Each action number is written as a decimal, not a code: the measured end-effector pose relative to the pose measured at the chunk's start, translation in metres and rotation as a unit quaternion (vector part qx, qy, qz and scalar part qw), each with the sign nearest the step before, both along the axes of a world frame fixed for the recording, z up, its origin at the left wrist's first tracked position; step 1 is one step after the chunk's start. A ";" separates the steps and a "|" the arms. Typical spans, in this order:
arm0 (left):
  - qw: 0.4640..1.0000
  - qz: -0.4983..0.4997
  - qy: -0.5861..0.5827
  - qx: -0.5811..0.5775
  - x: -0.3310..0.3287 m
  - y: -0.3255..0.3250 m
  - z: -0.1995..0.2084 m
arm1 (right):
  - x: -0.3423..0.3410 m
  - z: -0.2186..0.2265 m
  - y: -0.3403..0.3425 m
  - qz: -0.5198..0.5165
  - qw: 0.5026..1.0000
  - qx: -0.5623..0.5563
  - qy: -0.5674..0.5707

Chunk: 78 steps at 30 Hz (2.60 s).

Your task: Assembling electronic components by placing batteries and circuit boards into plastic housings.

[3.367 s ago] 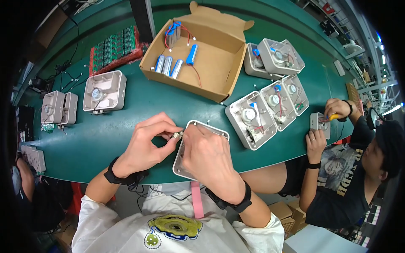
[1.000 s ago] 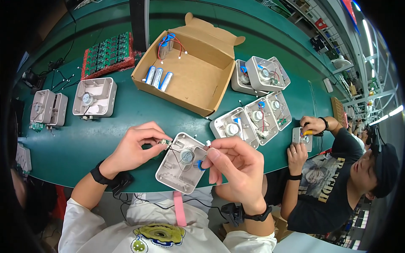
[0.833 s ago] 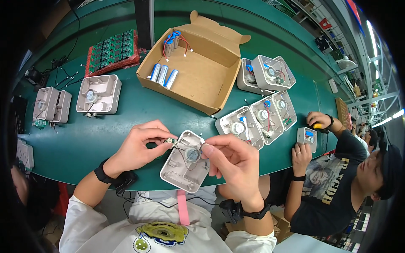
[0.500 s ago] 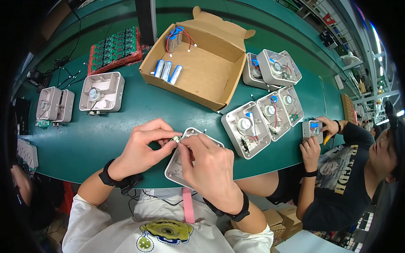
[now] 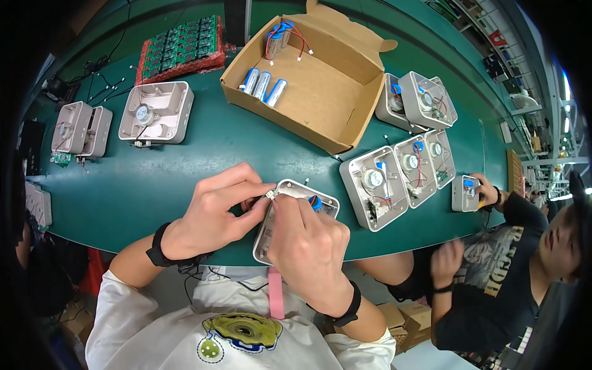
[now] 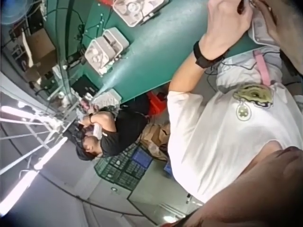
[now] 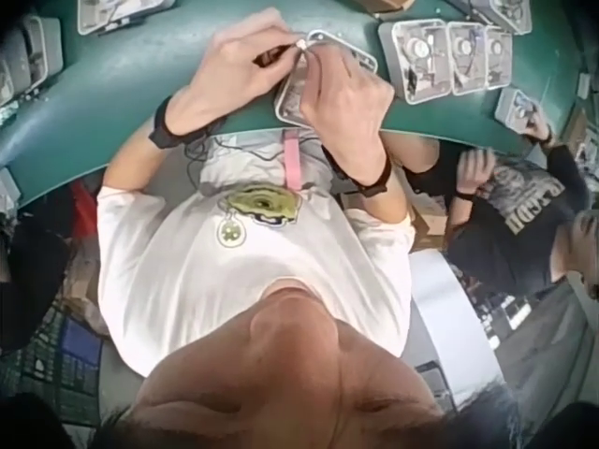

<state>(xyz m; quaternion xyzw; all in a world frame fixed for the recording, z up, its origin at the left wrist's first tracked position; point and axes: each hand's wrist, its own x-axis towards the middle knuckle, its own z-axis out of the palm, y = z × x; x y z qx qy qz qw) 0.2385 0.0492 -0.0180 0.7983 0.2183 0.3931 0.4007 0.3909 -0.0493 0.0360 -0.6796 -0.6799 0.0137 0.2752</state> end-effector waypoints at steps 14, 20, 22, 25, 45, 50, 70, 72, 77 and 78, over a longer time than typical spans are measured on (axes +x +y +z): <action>0.999 -0.036 -0.001 -0.041 -0.001 0.004 0.001 | 0.004 -0.012 0.002 0.001 0.999 0.023 0.039; 0.994 -0.032 0.017 -0.101 -0.003 0.008 0.006 | 0.030 0.004 -0.014 -0.026 0.945 0.029 0.325; 0.989 -0.042 0.046 -0.136 -0.005 0.011 0.014 | 0.039 -0.001 -0.032 -0.045 0.948 0.029 0.313; 0.982 -0.053 0.063 -0.168 -0.004 0.014 0.015 | 0.046 -0.013 -0.055 -0.084 0.951 0.033 0.296; 0.994 -0.010 0.101 -0.050 0.002 -0.058 0.020 | -0.020 -0.034 -0.084 -0.098 0.988 -0.055 0.102; 0.993 -0.007 0.114 -0.032 -0.002 -0.064 0.012 | -0.025 -0.035 -0.082 -0.119 0.988 -0.043 0.086; 0.984 -0.113 0.137 -0.030 -0.010 -0.048 0.044 | -0.008 -0.020 -0.069 -0.141 0.984 -0.103 0.036; 0.982 -0.121 0.141 -0.019 -0.014 -0.043 0.047 | -0.003 -0.018 -0.068 -0.139 0.982 -0.120 0.041; 0.990 -0.093 0.104 -0.020 -0.022 -0.027 0.048 | 0.017 -0.022 -0.066 -0.165 0.981 -0.099 0.012; 0.992 -0.067 0.107 -0.027 -0.023 -0.024 0.048 | 0.020 -0.023 -0.065 -0.167 0.982 -0.090 -0.013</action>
